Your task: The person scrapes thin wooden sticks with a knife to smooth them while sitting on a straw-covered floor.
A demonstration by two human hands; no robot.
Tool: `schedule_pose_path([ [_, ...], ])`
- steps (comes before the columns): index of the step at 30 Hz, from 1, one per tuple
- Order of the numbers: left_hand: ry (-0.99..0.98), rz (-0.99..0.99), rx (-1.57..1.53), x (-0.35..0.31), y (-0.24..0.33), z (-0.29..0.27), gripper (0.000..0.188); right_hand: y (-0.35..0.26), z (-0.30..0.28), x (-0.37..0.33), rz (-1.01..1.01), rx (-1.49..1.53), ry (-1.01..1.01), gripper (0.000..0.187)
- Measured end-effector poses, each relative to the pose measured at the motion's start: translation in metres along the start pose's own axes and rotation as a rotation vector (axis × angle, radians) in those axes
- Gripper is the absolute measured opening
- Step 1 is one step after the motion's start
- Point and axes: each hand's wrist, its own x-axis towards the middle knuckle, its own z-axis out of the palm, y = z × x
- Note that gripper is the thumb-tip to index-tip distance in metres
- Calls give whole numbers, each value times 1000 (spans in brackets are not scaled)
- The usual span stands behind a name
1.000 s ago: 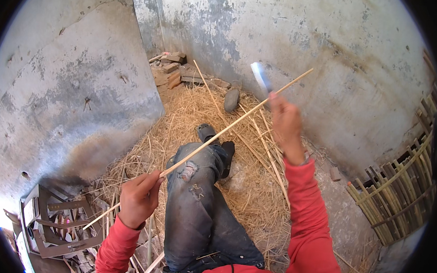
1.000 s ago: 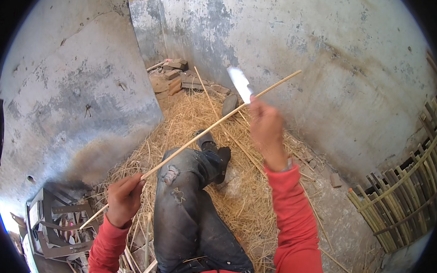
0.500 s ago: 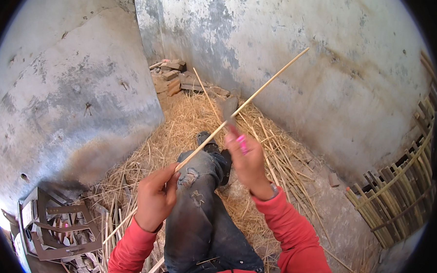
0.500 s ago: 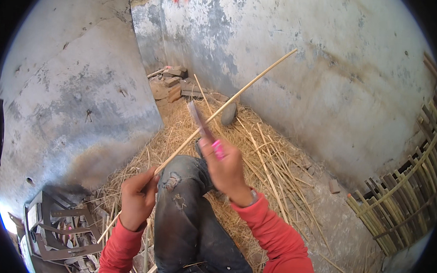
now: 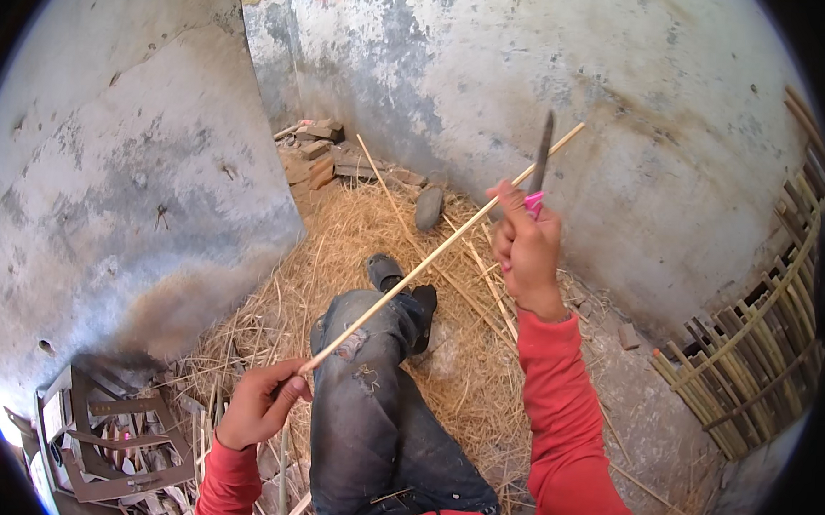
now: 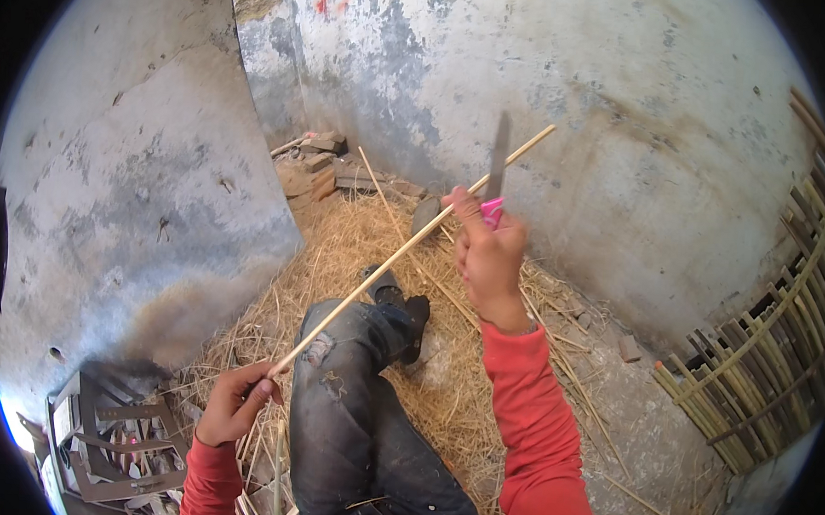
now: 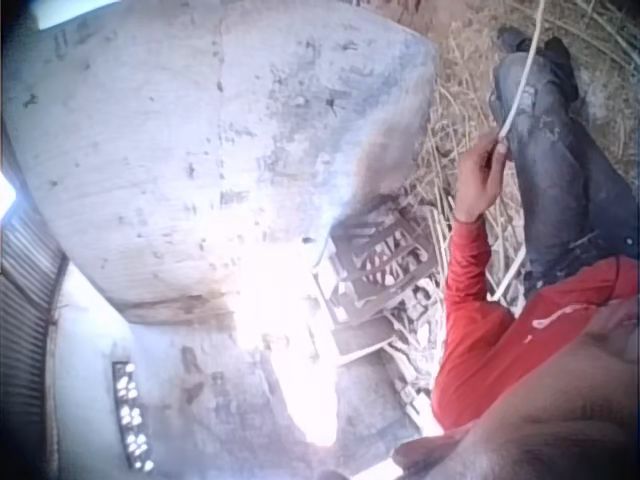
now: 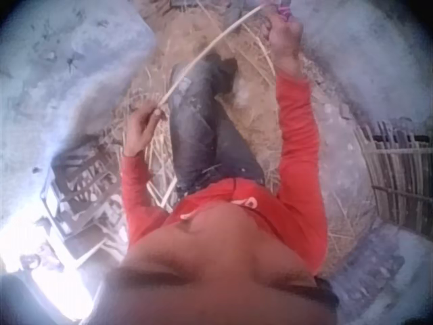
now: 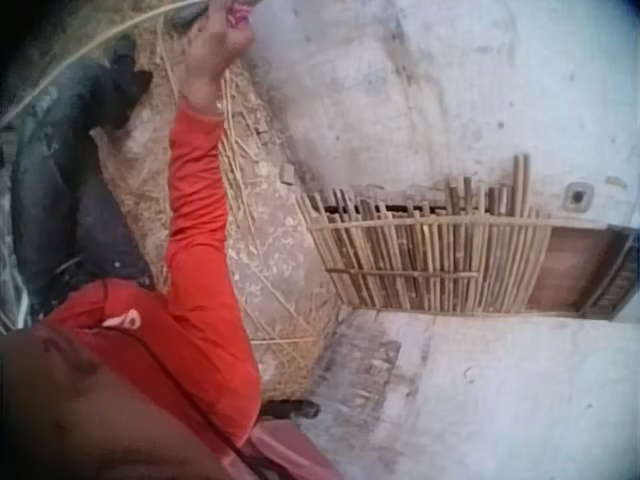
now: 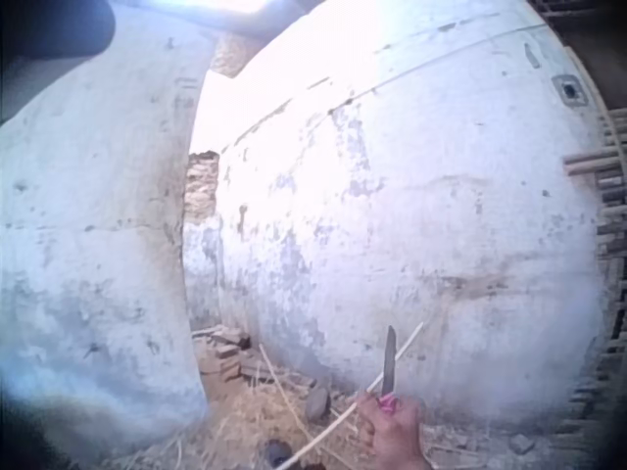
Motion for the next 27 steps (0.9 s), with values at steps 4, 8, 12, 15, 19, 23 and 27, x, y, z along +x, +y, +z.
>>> schedule_pose_path([
  [4,-141,-76,48,21,38,9,34,5,16,-14,64,23,-56,30],
  [8,-235,15,109,47,58,26,38,-1,25,-23,90,44,-80,30],
  [12,-303,-85,-178,59,67,39,40,4,28,-31,125,6,-147,29],
  [15,-195,-80,-327,62,61,53,42,12,30,-41,-258,-469,-189,30],
  [19,-24,-2,-520,64,37,67,41,13,23,-61,-445,-819,-225,32],
  [23,-29,-55,-583,60,42,71,40,21,33,-84,-650,-925,-331,36],
  [27,-58,-129,-748,55,43,72,41,18,28,-94,-448,-943,-515,40],
])
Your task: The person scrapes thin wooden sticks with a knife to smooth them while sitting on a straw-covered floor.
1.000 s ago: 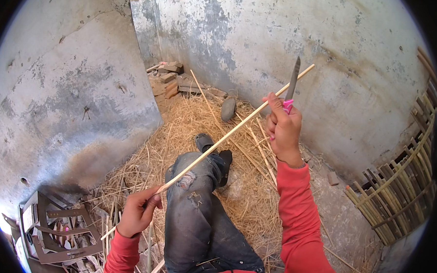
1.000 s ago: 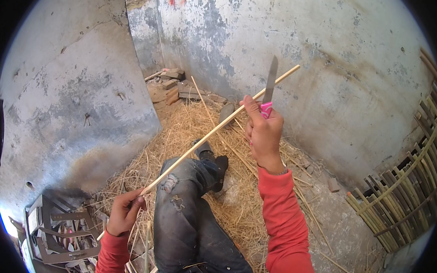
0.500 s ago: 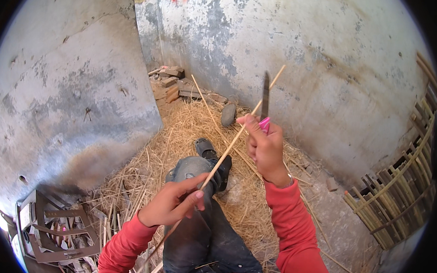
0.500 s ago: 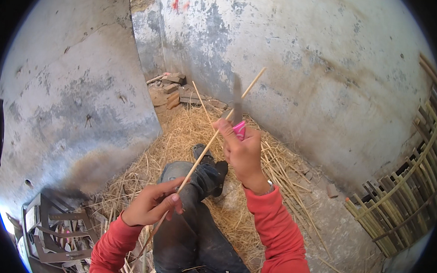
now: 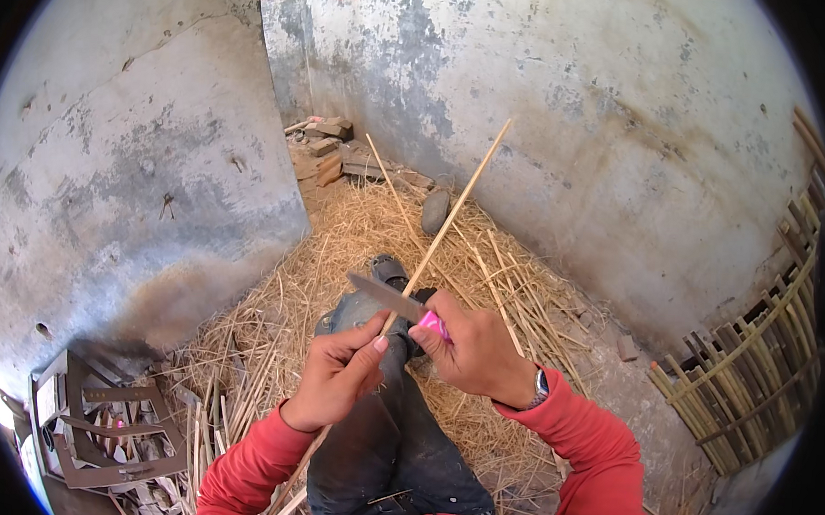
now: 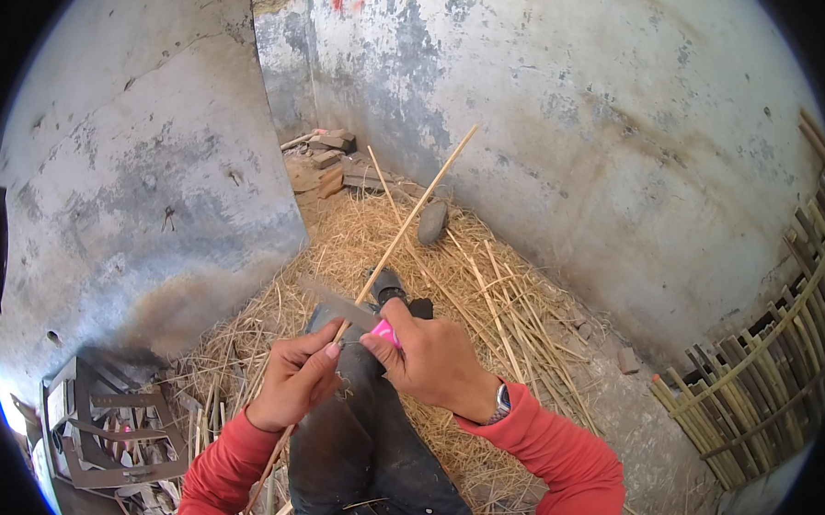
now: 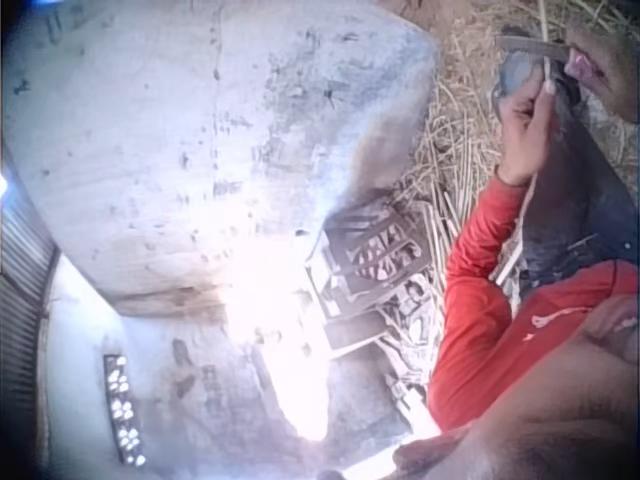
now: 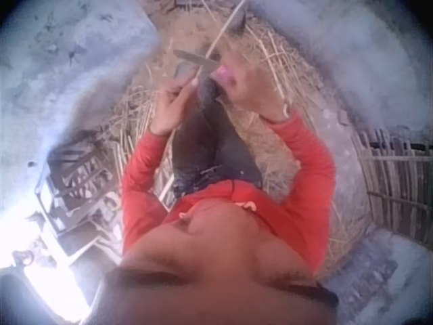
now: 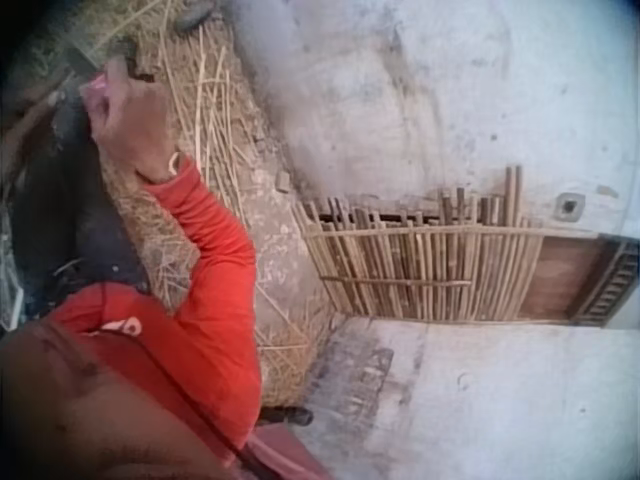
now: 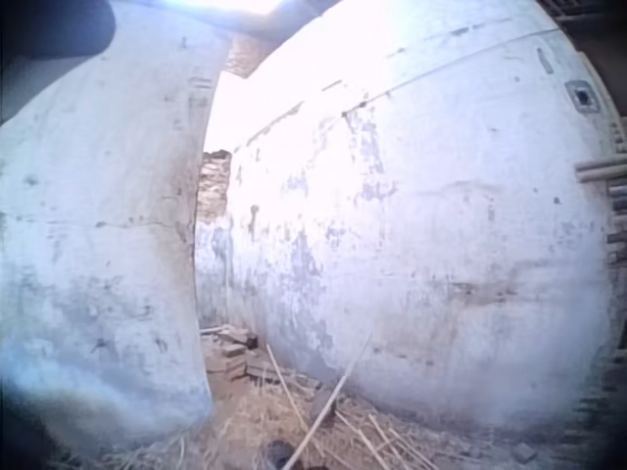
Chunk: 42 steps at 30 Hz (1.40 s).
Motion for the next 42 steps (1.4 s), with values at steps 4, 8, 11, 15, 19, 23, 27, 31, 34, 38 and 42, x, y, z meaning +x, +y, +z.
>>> schedule_pose_path([
  [4,1,-14,-91,-7,-3,7,41,11,-2,-1,-85,-152,-85,43],
  [8,64,-30,52,-19,2,16,41,31,-14,21,11,-122,27,48],
  [11,78,-1,141,-35,-4,14,41,55,-31,49,134,-84,114,55],
  [15,36,-62,179,-62,-6,15,42,127,-79,69,319,-204,282,64],
  [19,92,-64,47,-65,-6,3,41,137,-87,59,380,-74,296,65],
  [23,109,-49,-86,-56,-4,3,41,57,-44,31,202,133,88,57],
  [27,177,-55,30,-46,-9,22,40,-3,2,-18,100,164,-139,49],
  [31,288,34,107,-47,-17,47,40,-5,5,-28,19,24,-229,47],
  [34,311,-2,36,-47,-14,57,41,10,7,-15,4,-16,-128,49],
  [38,246,-63,98,-71,-25,72,42,86,-31,43,211,8,205,63],
  [42,204,-117,-127,-89,-20,80,42,167,-91,61,386,-95,396,71],
])
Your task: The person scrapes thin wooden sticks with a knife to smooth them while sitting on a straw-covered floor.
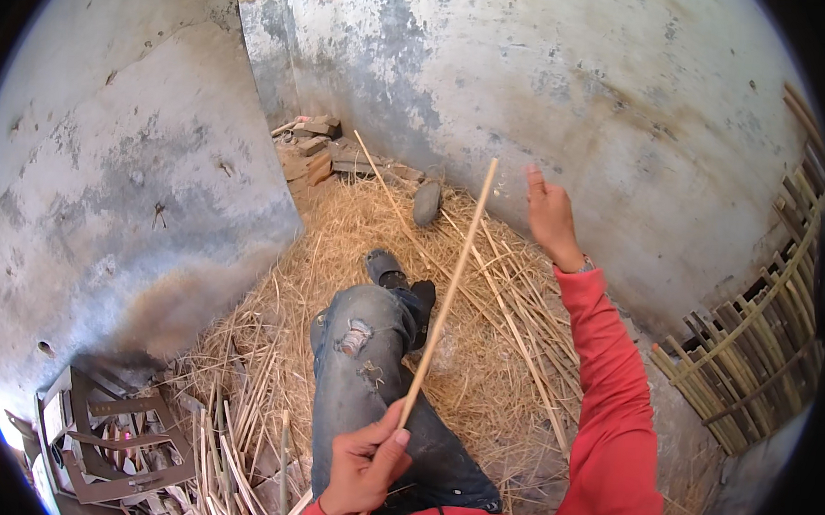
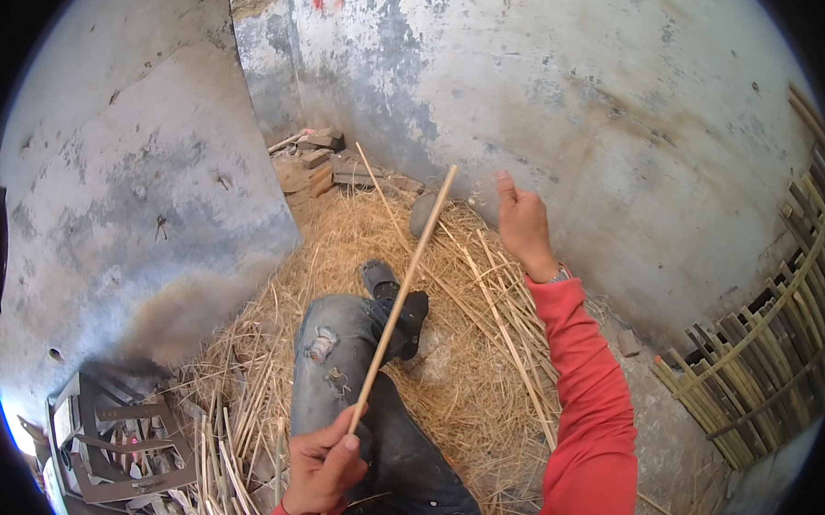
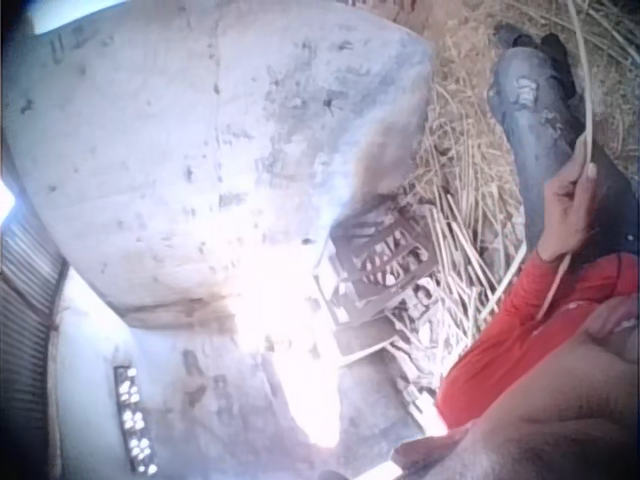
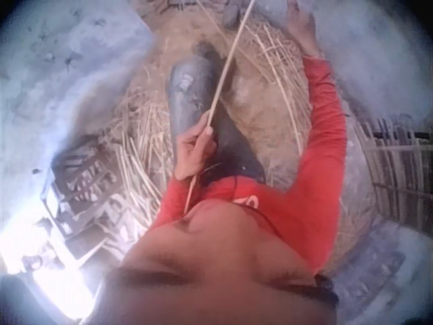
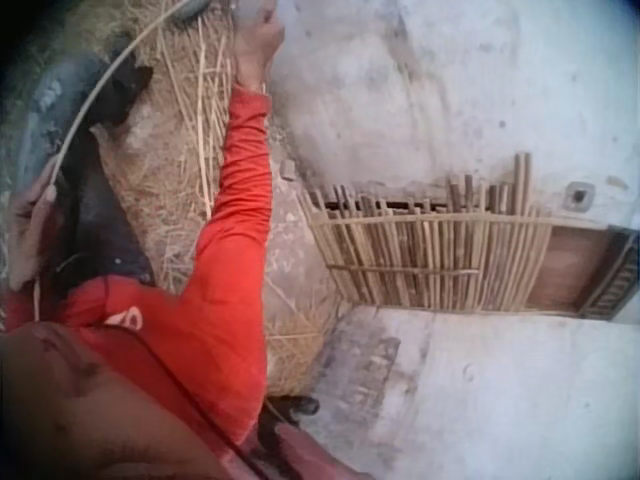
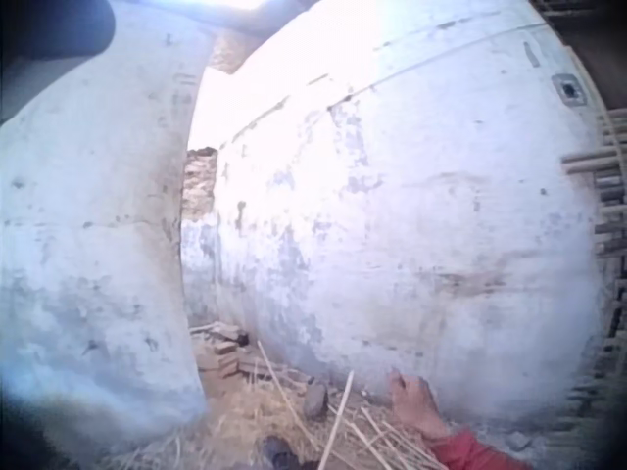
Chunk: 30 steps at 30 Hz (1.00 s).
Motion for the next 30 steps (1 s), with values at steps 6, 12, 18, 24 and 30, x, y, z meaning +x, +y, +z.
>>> schedule_pose_path([
  [6,28,17,-140,33,6,-25,42,-59,8,-79,-108,223,-247,64],
  [12,-23,18,-206,46,15,-19,42,-122,17,-174,-284,69,-562,50],
  [18,-51,-48,-134,32,7,-8,42,-101,23,-106,-273,20,-297,62],
  [24,-94,-115,-162,26,0,-14,42,-47,23,-17,-161,-134,-115,76],
  [30,-85,-106,-171,16,5,-23,44,-32,5,24,23,-11,24,74],
])
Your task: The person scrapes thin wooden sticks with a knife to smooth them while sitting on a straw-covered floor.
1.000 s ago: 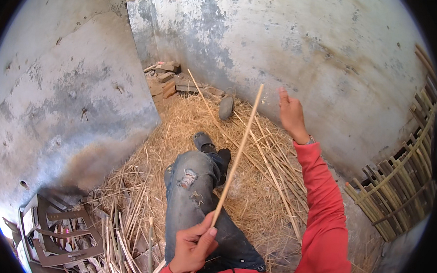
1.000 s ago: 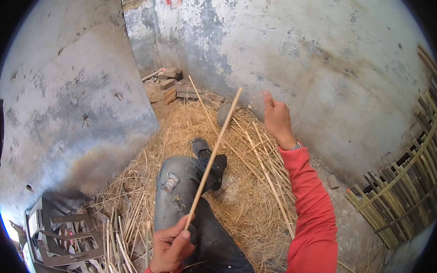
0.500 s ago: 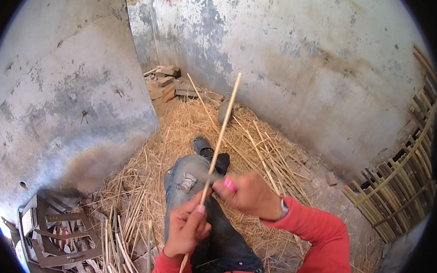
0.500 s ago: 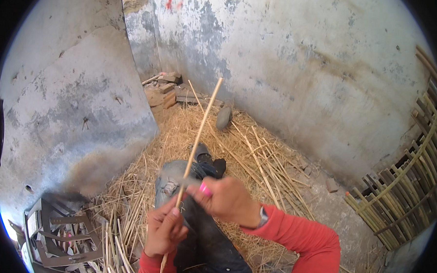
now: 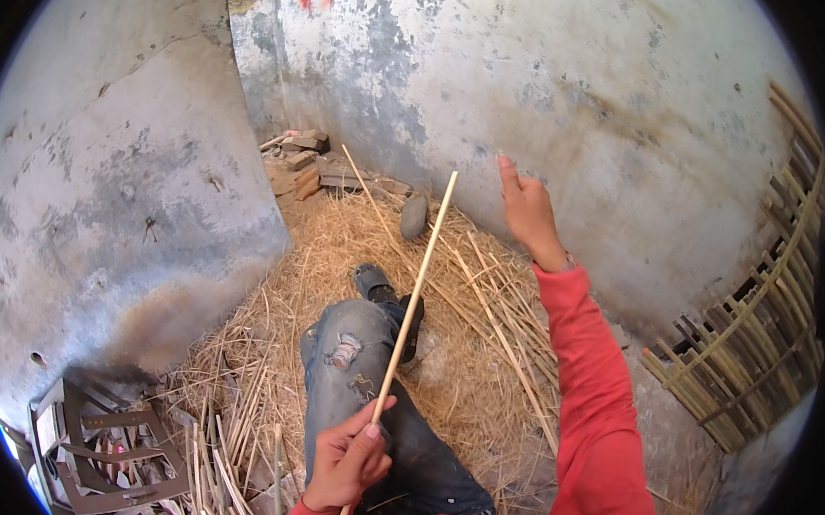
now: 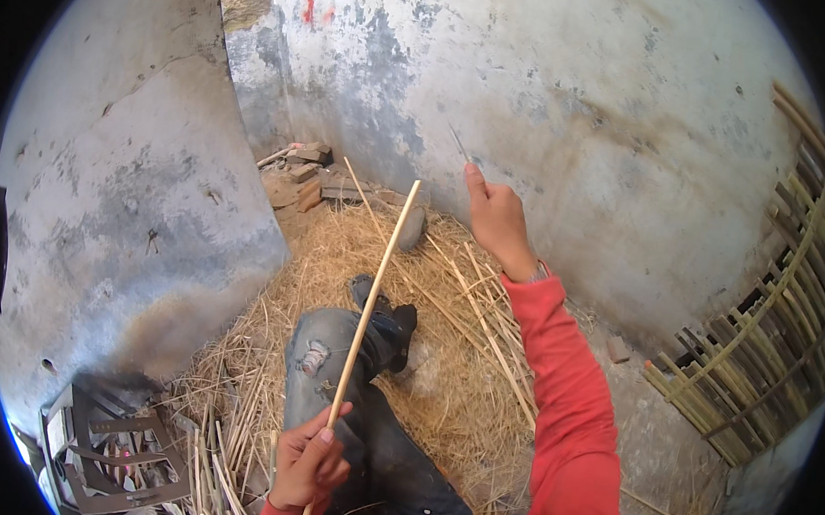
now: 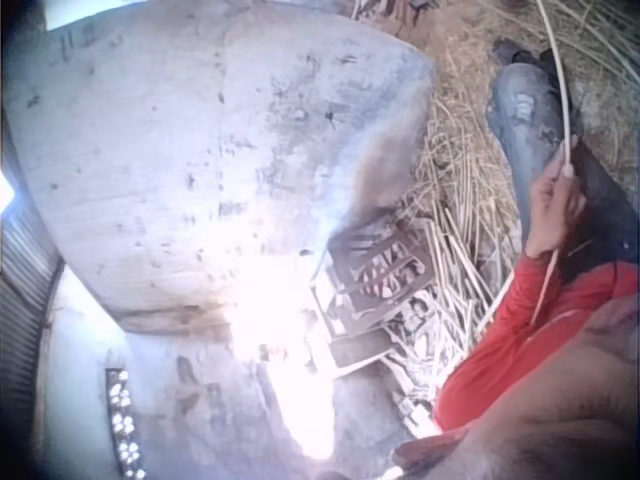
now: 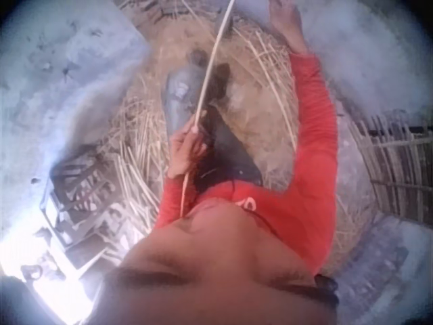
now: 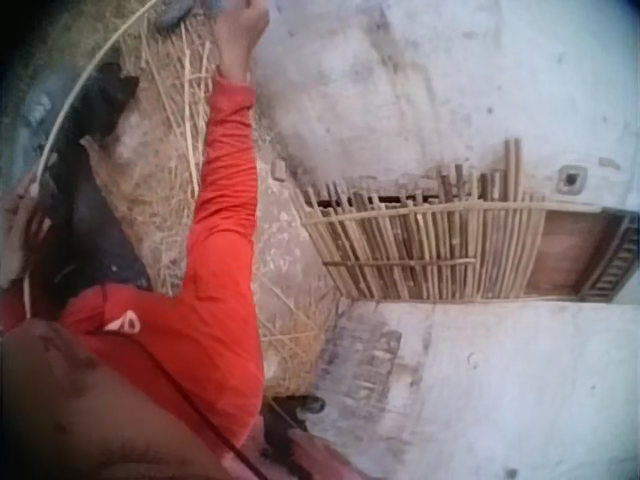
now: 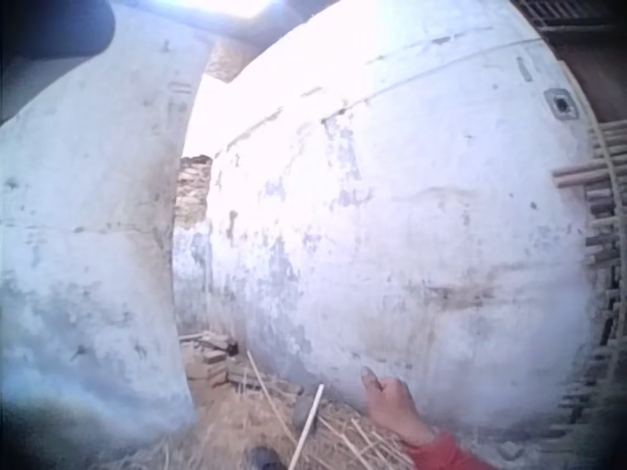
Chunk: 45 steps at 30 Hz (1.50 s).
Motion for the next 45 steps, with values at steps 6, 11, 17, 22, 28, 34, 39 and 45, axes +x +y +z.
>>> schedule_pose_path([
  [6,14,20,-1,7,4,0,44,-42,-2,-62,-81,278,-293,58],
  [11,20,63,57,10,0,3,43,-98,-11,-91,23,269,-497,37],
  [17,48,109,168,8,-2,13,42,-95,-9,-98,-20,295,-497,26],
  [22,55,107,181,8,0,13,42,-87,-13,-95,-32,346,-412,28],
  [28,30,104,82,8,1,9,42,-92,-25,-102,-284,62,-322,45],
  [34,-4,79,49,7,2,9,43,-89,-13,-154,-333,-62,-595,58],
  [39,-20,65,39,7,-4,8,43,-67,-5,-152,-484,-70,-564,57],
  [45,-62,4,15,-8,-8,5,44,-9,-20,-33,-249,-203,-223,64],
])
